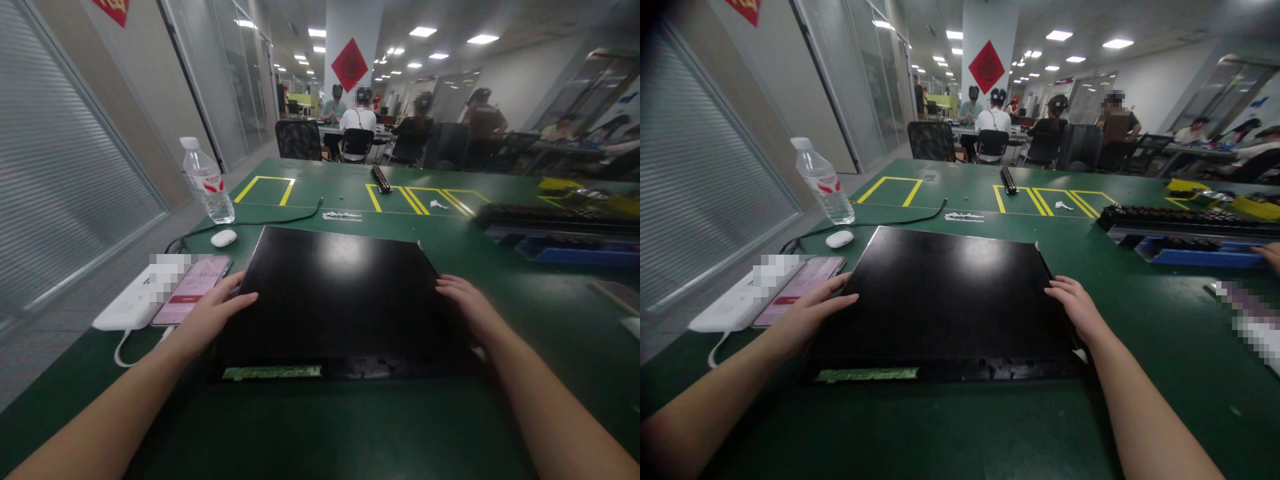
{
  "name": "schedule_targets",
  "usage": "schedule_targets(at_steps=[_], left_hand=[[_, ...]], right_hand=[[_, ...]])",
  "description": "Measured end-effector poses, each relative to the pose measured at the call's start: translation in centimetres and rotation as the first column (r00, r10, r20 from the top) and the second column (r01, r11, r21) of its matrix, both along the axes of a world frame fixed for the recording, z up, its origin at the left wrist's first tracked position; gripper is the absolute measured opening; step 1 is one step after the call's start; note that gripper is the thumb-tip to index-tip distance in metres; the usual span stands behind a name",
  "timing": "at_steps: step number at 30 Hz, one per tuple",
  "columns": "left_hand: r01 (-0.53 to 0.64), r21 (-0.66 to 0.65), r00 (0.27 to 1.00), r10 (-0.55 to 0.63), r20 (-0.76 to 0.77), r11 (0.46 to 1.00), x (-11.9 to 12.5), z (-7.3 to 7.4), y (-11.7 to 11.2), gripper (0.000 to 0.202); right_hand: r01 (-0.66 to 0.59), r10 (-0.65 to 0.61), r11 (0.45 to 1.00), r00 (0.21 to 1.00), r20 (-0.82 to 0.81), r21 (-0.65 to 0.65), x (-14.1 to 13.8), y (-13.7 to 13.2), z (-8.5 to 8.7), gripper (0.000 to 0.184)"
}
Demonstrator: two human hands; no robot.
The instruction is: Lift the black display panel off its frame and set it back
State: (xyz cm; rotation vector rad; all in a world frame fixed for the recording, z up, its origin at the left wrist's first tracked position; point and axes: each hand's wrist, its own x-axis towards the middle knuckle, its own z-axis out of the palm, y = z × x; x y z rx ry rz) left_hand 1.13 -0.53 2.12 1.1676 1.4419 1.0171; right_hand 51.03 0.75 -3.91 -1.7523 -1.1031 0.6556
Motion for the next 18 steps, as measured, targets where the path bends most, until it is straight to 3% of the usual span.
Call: schedule_targets(at_steps=[7,12,18], left_hand=[[0.018,0.036,0.998,-0.02,0.06,0.999,-0.5,1.1,0.0,0.047],[0.023,-0.107,0.975,0.001,0.223,0.994,-0.2,1.7,-0.2,0.062],[-0.025,-0.195,0.959,0.079,0.273,0.981,0.4,2.6,-0.4,0.055]], right_hand=[[0.014,-0.013,1.0,1.0,-0.02,0.029,-0.1,0.0,-0.3,0.019],[-0.008,0.008,1.0,1.0,0.028,0.009,0.1,0.0,-0.3,0.019],[-0.041,0.041,0.999,0.999,0.02,-0.028,-0.1,-0.2,0.1,0.024]])
